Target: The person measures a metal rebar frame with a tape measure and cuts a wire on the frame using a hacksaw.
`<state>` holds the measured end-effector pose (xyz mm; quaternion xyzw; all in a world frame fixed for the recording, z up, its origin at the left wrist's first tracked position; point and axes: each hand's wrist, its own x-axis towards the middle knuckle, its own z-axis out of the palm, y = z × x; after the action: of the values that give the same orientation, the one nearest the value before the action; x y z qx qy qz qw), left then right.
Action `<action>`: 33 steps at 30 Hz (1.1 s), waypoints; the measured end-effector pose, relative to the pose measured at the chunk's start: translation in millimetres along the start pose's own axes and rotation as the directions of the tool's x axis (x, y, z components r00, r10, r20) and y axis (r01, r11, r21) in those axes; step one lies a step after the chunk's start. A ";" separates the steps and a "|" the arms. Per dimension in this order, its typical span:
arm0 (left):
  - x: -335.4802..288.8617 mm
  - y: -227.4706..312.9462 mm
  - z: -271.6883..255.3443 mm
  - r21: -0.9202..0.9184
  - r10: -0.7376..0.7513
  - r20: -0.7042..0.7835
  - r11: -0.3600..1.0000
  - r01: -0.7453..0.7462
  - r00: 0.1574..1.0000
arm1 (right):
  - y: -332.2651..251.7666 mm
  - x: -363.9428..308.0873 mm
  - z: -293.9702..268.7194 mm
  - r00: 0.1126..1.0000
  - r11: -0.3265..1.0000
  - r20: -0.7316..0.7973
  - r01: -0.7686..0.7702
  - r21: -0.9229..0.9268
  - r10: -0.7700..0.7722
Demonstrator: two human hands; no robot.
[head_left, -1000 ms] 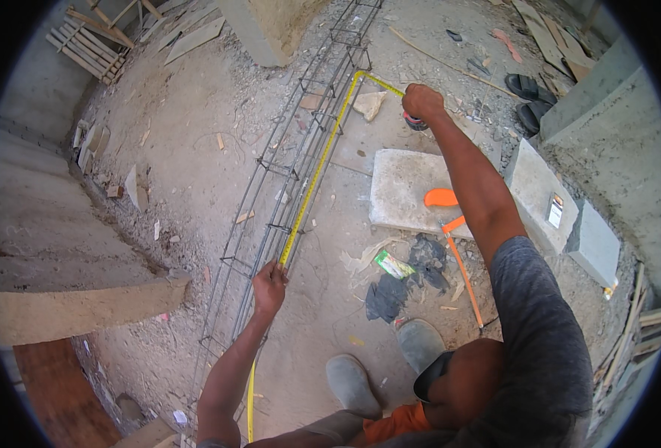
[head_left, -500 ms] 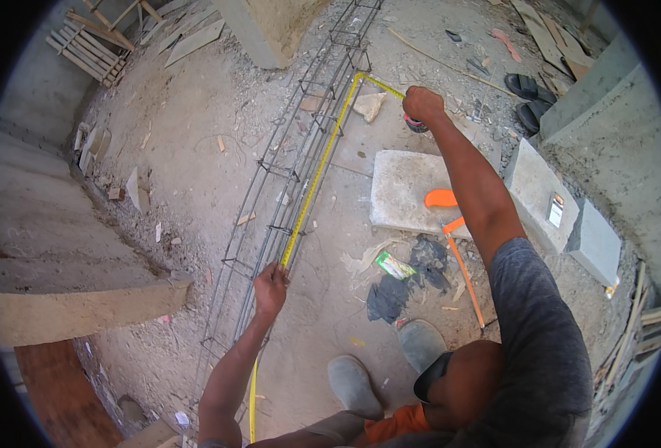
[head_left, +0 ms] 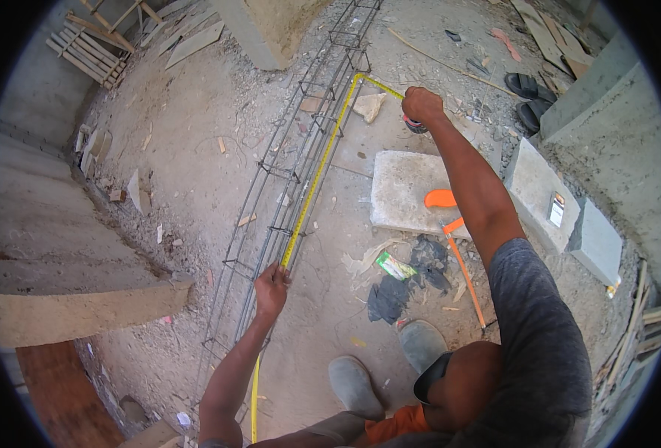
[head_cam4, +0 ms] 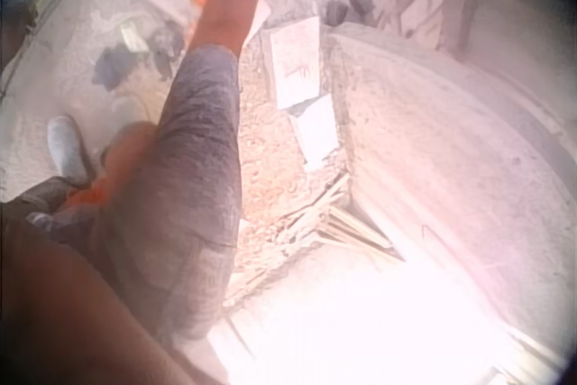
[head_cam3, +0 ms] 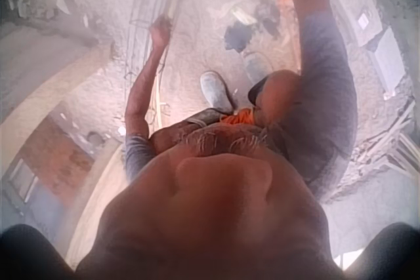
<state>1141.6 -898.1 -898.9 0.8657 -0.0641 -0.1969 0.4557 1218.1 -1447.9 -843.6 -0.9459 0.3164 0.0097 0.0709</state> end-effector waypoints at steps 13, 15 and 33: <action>-20.9 15.1 -17.4 0.473 0.205 0.231 0.830 -0.294 0.951 | 63.4 -30.6 -36.7 0.916 0.959 0.331 0.152 0.239 -0.228; -32.9 35.2 -20.5 0.609 0.153 0.313 0.725 -0.321 0.937 | 92.6 -63.6 -56.5 0.861 0.957 0.474 0.047 0.285 -0.184; -79.1 25.8 -15.5 0.764 0.265 0.393 0.438 -0.473 0.881 | 201.5 -150.6 -162.7 0.459 1.000 0.888 0.011 -0.001 -0.005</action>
<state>1077.2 -878.2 -847.7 0.9127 -0.3880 -0.1284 0.0018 972.5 -1539.9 -698.9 -0.8046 0.2290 0.5009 0.2222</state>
